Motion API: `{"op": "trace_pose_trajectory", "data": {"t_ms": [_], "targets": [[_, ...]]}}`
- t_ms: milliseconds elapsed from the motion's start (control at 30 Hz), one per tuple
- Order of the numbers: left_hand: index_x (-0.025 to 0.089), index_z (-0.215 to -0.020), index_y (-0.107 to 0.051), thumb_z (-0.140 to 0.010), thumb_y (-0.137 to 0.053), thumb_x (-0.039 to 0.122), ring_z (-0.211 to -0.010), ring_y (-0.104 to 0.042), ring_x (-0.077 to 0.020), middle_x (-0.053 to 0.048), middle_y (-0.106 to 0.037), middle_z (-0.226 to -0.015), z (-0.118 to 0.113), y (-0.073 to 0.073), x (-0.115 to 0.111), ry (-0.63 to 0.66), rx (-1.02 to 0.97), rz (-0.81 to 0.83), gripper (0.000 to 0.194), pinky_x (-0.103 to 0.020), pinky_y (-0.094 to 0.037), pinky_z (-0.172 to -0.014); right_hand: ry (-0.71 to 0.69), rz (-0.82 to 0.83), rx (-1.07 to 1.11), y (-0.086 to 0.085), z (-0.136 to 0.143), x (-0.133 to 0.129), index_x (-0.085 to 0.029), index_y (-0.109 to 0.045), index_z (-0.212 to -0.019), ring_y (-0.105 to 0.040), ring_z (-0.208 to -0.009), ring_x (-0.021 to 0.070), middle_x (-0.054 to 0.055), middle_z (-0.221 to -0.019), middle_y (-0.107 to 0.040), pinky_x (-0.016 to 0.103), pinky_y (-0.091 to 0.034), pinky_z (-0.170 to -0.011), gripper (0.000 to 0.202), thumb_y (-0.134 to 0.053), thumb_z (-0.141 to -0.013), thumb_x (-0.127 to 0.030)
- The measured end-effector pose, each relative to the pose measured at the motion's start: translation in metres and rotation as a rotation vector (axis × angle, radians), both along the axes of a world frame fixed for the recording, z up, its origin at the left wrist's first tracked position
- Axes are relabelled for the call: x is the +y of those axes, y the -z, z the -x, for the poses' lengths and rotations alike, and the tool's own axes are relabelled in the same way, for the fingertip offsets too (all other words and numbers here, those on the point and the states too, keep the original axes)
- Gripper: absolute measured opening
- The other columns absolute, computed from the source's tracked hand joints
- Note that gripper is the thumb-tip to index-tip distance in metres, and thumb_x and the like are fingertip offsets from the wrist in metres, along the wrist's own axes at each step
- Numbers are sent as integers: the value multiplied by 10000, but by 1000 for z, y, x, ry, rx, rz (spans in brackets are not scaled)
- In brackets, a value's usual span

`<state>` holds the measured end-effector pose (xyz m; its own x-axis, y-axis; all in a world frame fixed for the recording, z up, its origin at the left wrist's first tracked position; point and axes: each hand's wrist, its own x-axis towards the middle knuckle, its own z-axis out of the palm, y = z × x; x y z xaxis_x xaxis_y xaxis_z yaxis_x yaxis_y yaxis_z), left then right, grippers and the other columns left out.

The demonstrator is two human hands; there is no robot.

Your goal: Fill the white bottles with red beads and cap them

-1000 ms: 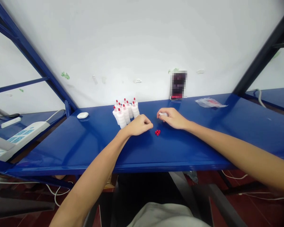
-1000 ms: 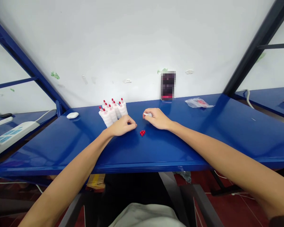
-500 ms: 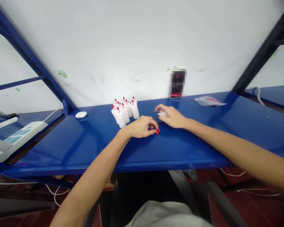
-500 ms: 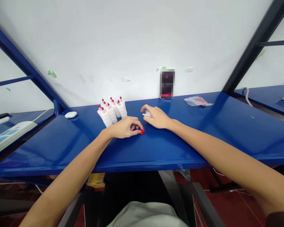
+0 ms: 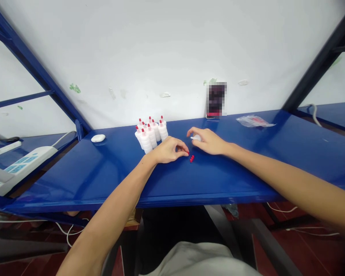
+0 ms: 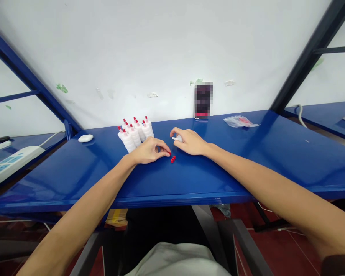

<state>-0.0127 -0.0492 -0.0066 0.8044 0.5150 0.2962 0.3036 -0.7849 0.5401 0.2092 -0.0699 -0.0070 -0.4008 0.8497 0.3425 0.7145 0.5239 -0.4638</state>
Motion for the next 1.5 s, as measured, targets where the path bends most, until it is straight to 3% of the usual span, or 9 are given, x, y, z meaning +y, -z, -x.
{"op": "trace_pose_trajectory", "data": {"t_ms": [233,400,533,700,933,1067,1200,1333,1500], "targets": [[162,-949,-760,-893,-667,231,-645,-663,-112,-51,-730,-849,-6,7,2,-184,-397,-134,128,-243,-555,-642,-135,69,95,-3,1,-4,-188,-587,-812,-489,-674,170,6,-724,-565,306,-341,-671,195,-441,-835,-315],[160,-939,-752,-885,-688,291,-677,-688,-126,-55,-708,-858,-18,6,-6,-179,-538,8,155,-250,-589,-652,-186,36,217,-4,4,-3,-195,-545,-788,-495,-773,191,23,-826,-521,324,-377,-728,167,-479,-811,-347],[153,-954,-738,-875,-698,303,-709,-694,-126,-56,-706,-885,-24,7,-7,-191,-651,127,174,-252,-601,-680,-165,3,197,-2,7,-3,-184,-591,-853,-512,-800,201,39,-864,-571,325,-381,-746,302,-470,-876,-461],[139,-952,-733,-893,-660,258,-709,-673,-117,-58,-689,-871,-21,4,-7,-172,-575,74,152,-241,-586,-669,-132,41,150,-1,7,-8,-166,-630,-898,-514,-692,177,18,-729,-596,293,-350,-669,502,-414,-925,-619],[135,-967,-728,-899,-588,141,-661,-657,-98,-54,-690,-868,-19,3,-11,-108,-433,40,156,-225,-554,-635,-86,33,105,-2,7,-9,-173,-667,-804,-476,-588,145,0,-628,-555,276,-301,-599,561,-358,-973,-611],[129,-1022,-711,-903,-643,237,-657,-661,-111,-57,-710,-839,-26,9,-13,-77,-479,244,174,-251,-569,-652,-88,18,106,-7,10,-14,-170,-687,-752,-469,-563,141,1,-590,-557,278,-292,-589,528,-377,-977,-533],[109,-1018,-693,-861,-720,395,-664,-662,-127,-59,-704,-787,-31,8,-13,-39,-537,444,327,-274,-576,-671,-130,28,141,-10,11,-17,-176,-648,-742,-512,-589,148,11,-624,-608,277,-316,-612,515,-373,-975,-543],[122,-992,-682,-879,-690,334,-648,-668,-127,-53,-702,-801,-15,0,-20,-237,-542,364,240,-256,-562,-632,-32,26,110,-6,8,-12,-202,-614,-920,-517,-598,158,-17,-631,-591,270,-318,-613,455,-398,-965,-600],[151,-926,-727,-892,-616,198,-567,-638,-141,-19,-689,-652,26,-1,-36,-485,-184,4,126,-257,-503,-555,49,33,153,2,8,-2,-195,-622,-800,-521,-604,154,-5,-626,-577,281,-332,-607,465,-402,-978,-564]]}}
